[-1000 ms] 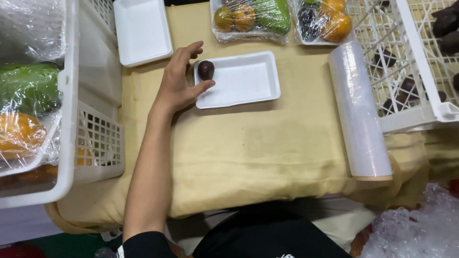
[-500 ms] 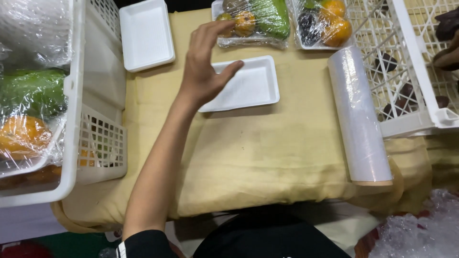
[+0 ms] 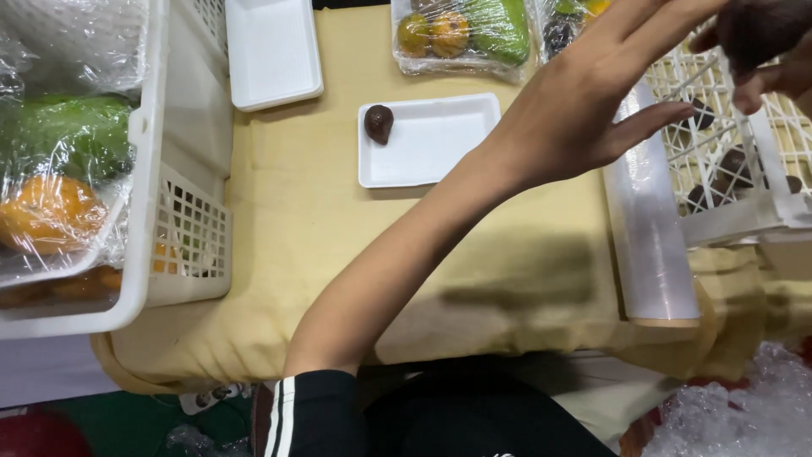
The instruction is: Placing small fruits into a tray and wrapping it with plastic film
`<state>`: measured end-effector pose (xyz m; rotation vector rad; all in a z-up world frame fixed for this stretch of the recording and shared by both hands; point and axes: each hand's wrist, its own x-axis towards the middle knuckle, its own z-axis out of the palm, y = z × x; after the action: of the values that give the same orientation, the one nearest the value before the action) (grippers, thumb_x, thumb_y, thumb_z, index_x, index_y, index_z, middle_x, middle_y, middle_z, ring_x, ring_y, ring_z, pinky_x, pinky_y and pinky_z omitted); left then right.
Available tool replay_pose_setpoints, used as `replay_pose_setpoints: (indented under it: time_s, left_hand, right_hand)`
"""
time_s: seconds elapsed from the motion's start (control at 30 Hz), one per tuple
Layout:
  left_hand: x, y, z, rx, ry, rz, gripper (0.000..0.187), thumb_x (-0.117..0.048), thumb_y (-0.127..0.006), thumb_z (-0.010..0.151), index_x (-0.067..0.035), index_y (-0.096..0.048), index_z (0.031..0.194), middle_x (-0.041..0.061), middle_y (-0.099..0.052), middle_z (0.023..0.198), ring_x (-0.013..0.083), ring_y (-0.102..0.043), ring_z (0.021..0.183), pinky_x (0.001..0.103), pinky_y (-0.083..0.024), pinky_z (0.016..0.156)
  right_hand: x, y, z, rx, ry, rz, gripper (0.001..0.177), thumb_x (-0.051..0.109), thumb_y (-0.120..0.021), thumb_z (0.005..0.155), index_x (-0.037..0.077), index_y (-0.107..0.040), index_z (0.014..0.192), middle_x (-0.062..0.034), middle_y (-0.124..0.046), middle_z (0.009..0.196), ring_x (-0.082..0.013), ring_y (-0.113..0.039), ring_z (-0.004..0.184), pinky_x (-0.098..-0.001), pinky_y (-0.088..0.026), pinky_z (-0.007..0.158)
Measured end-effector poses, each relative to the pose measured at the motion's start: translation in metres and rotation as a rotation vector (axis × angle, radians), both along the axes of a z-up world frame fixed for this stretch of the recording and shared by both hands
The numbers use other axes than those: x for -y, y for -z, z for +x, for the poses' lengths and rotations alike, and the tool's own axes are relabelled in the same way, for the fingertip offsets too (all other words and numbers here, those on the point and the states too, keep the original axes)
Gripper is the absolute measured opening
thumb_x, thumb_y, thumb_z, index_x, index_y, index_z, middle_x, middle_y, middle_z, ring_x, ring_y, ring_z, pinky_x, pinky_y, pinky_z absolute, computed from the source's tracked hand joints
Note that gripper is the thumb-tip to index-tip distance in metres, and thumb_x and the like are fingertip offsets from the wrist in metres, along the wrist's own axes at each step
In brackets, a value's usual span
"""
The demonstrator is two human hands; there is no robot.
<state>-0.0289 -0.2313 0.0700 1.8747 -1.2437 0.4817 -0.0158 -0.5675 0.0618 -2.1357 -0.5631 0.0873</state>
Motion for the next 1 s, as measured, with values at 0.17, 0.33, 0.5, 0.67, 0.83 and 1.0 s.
replay_pose_setpoints:
  time_s: [0.17,0.33,0.5,0.67,0.83,1.0]
  left_hand:
    - [0.007,0.017,0.015,-0.005,-0.056,-0.125,0.080,-0.019,-0.095,0.106,-0.035,-0.035,0.157,0.001,-0.061,0.154,0.0226,-0.068,0.144,0.029,-0.058,0.124]
    - [-0.028,0.015,0.010,-0.073,-0.014,-0.208,0.071,0.001,-0.080,0.107,-0.033,-0.040,0.156,0.001,-0.060,0.150,0.0202,-0.070,0.136,0.026,-0.069,0.112]
    - [-0.067,0.011,-0.002,-0.183,0.046,-0.233,0.044,-0.021,-0.069,0.113,-0.025,-0.046,0.150,0.003,-0.068,0.133,0.0161,-0.071,0.117,0.028,-0.071,0.100]
    - [-0.095,0.004,-0.009,-0.309,-0.012,-0.339,0.037,-0.023,-0.072,0.104,-0.019,-0.052,0.135,0.002,-0.073,0.124,0.0152,-0.076,0.110,0.028,-0.067,0.096]
    - [-0.121,0.000,-0.009,-0.381,-0.096,-0.379,0.030,-0.035,-0.068,0.099,-0.016,-0.057,0.120,-0.001,-0.078,0.107,0.0124,-0.080,0.100,0.026,-0.062,0.084]
    - [-0.147,0.008,0.001,-0.292,-0.278,-0.315,0.023,-0.034,-0.063,0.100,-0.014,-0.067,0.111,-0.001,-0.077,0.097,0.0123,-0.075,0.086,0.028,-0.058,0.074]
  right_hand:
    - [-0.094,-0.048,-0.038,-0.267,0.209,0.291,0.056,0.054,-0.040,0.106,0.011,-0.052,0.139,-0.0102,-0.061,0.129,-0.0251,-0.061,0.103,-0.0376,-0.054,0.067]
    - [-0.166,-0.077,-0.066,-0.239,0.199,0.249,0.057,0.045,-0.031,0.113,-0.003,-0.057,0.126,-0.0248,-0.070,0.122,-0.0361,-0.070,0.091,-0.0371,-0.053,0.062]
    - [-0.194,-0.069,-0.074,-0.061,0.258,0.236,0.023,0.022,-0.041,0.123,0.007,-0.048,0.140,-0.0173,-0.065,0.126,-0.0247,-0.072,0.089,-0.0303,-0.057,0.058]
    - [-0.220,-0.063,-0.071,-0.103,0.160,0.293,0.037,0.012,-0.051,0.112,0.005,-0.054,0.149,-0.0121,-0.063,0.112,-0.0226,-0.070,0.095,-0.0301,-0.060,0.069]
    - [-0.251,-0.047,-0.056,-0.058,0.113,0.298,0.050,0.004,-0.066,0.102,0.004,-0.055,0.151,-0.0056,-0.060,0.100,-0.0113,-0.062,0.091,-0.0265,-0.064,0.073]
    - [-0.284,-0.022,-0.033,-0.048,0.106,0.407,0.035,0.009,-0.071,0.099,0.002,-0.060,0.131,-0.0089,-0.069,0.101,-0.0164,-0.073,0.086,-0.0268,-0.064,0.059]
